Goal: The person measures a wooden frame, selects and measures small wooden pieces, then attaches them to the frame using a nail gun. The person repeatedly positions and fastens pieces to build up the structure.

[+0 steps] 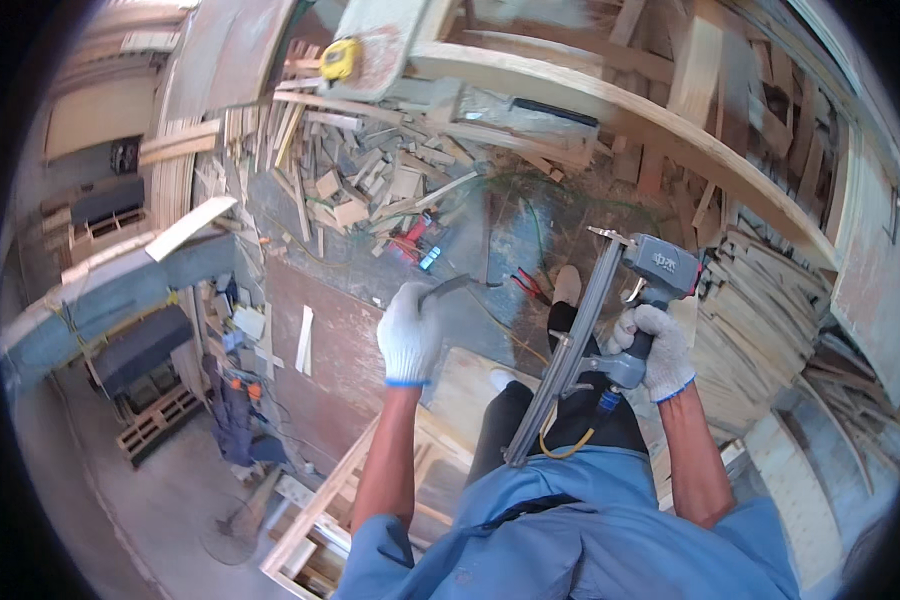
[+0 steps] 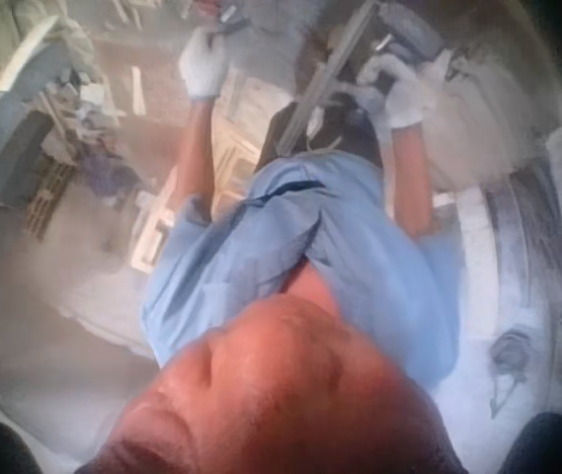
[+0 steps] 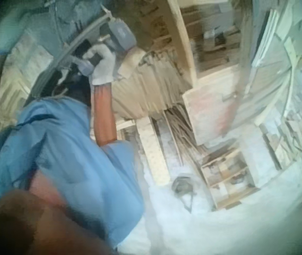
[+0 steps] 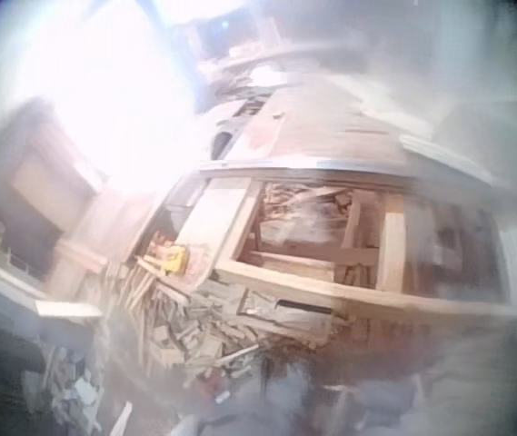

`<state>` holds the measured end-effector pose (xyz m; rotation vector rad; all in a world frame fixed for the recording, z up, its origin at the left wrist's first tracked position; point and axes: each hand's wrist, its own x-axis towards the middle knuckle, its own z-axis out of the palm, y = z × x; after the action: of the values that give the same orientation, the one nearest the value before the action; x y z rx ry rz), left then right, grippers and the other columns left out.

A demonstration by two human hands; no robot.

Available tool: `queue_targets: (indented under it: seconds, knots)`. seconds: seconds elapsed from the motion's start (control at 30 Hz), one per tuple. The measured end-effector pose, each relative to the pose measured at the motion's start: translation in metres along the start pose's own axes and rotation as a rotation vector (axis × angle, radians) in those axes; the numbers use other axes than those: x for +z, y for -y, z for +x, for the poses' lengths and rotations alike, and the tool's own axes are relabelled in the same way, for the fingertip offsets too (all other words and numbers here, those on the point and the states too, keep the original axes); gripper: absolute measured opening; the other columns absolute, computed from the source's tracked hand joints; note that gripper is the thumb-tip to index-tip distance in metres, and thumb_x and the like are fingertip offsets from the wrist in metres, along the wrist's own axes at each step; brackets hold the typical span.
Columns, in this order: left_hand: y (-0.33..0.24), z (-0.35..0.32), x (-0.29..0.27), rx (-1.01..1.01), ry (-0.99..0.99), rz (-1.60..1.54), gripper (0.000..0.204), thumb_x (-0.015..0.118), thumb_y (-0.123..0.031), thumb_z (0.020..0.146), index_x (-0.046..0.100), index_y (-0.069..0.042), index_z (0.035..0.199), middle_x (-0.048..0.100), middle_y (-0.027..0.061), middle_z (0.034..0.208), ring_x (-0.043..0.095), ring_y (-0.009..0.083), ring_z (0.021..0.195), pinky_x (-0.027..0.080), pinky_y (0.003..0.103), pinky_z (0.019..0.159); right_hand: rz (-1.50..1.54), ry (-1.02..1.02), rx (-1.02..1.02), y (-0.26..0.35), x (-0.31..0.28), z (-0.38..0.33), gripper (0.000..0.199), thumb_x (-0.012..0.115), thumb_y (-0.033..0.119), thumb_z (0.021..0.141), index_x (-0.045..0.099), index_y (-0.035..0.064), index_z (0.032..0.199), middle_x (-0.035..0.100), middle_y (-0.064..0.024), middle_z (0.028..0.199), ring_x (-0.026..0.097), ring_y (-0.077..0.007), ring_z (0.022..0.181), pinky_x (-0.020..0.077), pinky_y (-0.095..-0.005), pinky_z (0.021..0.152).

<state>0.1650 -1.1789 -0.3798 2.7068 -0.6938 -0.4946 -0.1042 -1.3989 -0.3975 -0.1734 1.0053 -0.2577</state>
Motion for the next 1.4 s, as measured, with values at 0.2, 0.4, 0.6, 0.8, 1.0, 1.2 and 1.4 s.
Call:
queue_targets:
  seconds: [0.2, 0.4, 0.6, 0.8, 1.0, 1.2, 1.4]
  knots:
    - [-0.050, -0.111, -0.140, 0.296, -0.430, -0.240, 0.013, 0.070, 0.003, 0.092, 0.070, -0.002, 0.104, 0.074, 0.0152, 0.104, 0.073, 0.0297, 0.101, 0.056, 0.042, 0.095, -0.062, 0.204, 0.085, -0.042, 0.045, -0.034, 0.027, 0.060, 0.005, 0.086, 0.058, 0.0006, 0.112, 0.053, -0.0079, 0.075, 0.054, -0.0223, 0.063, 0.0525, -0.0423, 0.063]
    - [0.007, -0.240, -0.215, 0.455, -0.579, -0.356, 0.013, 0.069, -0.010, 0.100, 0.064, -0.005, 0.110, 0.074, 0.0188, 0.103, 0.072, 0.0364, 0.102, 0.054, 0.057, 0.103, -0.215, 0.324, 0.164, -0.125, 0.067, -0.084, 0.021, 0.061, 0.008, 0.083, 0.058, 0.0019, 0.104, 0.053, -0.0080, 0.075, 0.055, -0.0231, 0.062, 0.0514, -0.0417, 0.062]
    - [0.087, -0.377, -0.214, 0.227, -0.654, -0.613, 0.017, 0.071, -0.016, 0.100, 0.062, -0.003, 0.106, 0.074, 0.0198, 0.109, 0.071, 0.0326, 0.103, 0.055, 0.050, 0.100, -0.510, 0.458, 0.154, -0.233, 0.075, -0.163, 0.034, 0.064, 0.011, 0.083, 0.058, 0.0051, 0.115, 0.050, -0.0035, 0.076, 0.051, -0.0189, 0.063, 0.0463, -0.0390, 0.060]
    - [0.164, -0.489, -0.168, -0.421, -0.442, -1.494, 0.020, 0.070, -0.018, 0.100, 0.060, -0.004, 0.110, 0.071, 0.0178, 0.120, 0.070, 0.0224, 0.103, 0.056, 0.035, 0.089, -0.700, 0.538, 0.364, -0.325, 0.052, -0.196, 0.029, 0.069, 0.014, 0.085, 0.057, 0.0040, 0.110, 0.053, -0.0055, 0.078, 0.055, -0.0203, 0.064, 0.0494, -0.0408, 0.061]
    - [0.202, -0.539, -0.089, -0.827, -0.754, -1.704, 0.016, 0.065, -0.016, 0.103, 0.061, -0.002, 0.109, 0.070, 0.0167, 0.117, 0.070, 0.0270, 0.102, 0.058, 0.048, 0.095, -0.857, 0.526, 0.585, -0.379, 0.025, -0.194, 0.028, 0.069, 0.013, 0.085, 0.057, 0.0036, 0.109, 0.056, -0.0079, 0.072, 0.058, -0.0223, 0.060, 0.0520, -0.0421, 0.058]
    - [0.219, -0.533, -0.064, -0.834, -1.135, -1.803, 0.009, 0.063, -0.011, 0.102, 0.064, -0.003, 0.107, 0.070, 0.0164, 0.117, 0.068, 0.0272, 0.109, 0.056, 0.050, 0.101, -0.865, 0.611, 0.735, -0.410, 0.040, -0.195, 0.028, 0.069, 0.011, 0.081, 0.060, -0.0007, 0.105, 0.060, -0.0120, 0.073, 0.062, -0.0253, 0.058, 0.0559, -0.0430, 0.057]
    - [0.199, -0.521, -0.098, -0.869, -1.215, -1.771, 0.006, 0.063, -0.007, 0.103, 0.065, -0.002, 0.106, 0.071, 0.0160, 0.115, 0.070, 0.0274, 0.110, 0.058, 0.048, 0.100, -0.733, 0.679, 0.888, -0.425, 0.048, -0.197, 0.031, 0.067, 0.009, 0.081, 0.060, 0.0006, 0.110, 0.060, -0.0124, 0.072, 0.061, -0.0267, 0.057, 0.0552, -0.0458, 0.058]
